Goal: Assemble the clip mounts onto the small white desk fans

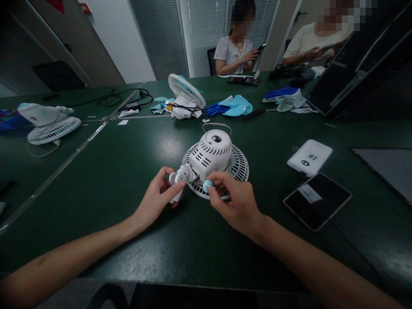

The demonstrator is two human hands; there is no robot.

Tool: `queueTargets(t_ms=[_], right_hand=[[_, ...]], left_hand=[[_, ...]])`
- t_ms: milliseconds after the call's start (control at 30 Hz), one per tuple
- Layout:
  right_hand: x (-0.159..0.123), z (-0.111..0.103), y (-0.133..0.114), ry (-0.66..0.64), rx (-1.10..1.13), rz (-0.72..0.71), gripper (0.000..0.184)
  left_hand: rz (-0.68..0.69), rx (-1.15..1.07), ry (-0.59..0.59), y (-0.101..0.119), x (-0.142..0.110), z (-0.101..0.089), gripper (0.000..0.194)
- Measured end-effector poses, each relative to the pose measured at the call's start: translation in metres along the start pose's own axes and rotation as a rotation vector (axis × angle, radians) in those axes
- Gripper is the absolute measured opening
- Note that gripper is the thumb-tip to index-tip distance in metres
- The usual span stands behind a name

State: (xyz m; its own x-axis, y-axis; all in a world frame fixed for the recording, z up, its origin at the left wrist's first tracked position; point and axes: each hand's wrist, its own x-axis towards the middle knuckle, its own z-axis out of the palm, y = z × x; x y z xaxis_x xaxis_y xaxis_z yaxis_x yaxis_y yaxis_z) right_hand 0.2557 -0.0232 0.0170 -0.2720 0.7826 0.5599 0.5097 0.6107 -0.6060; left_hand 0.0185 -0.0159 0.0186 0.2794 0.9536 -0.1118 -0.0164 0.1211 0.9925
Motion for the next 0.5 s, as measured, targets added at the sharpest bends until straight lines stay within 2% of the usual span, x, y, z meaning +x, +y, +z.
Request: queueTargets(t_ms=[200,333,500], right_hand=[[-0.001,-0.001,0.000,-0.022,0.014,-0.001,0.014],[-0.002,-0.001,0.001,-0.028,-0.001,0.000,0.015],[-0.002,0.000,0.001,-0.009,-0.045,-0.044,0.017]], left_hand=[[0.049,-0.086,0.045,-0.002,0.000,-0.001,0.036],[0.095,0.058,0.099,-0.007,0.004,-0.004,0.034],[0.139,0.146,0.048,-0.011,0.005,-0.002,0.033]])
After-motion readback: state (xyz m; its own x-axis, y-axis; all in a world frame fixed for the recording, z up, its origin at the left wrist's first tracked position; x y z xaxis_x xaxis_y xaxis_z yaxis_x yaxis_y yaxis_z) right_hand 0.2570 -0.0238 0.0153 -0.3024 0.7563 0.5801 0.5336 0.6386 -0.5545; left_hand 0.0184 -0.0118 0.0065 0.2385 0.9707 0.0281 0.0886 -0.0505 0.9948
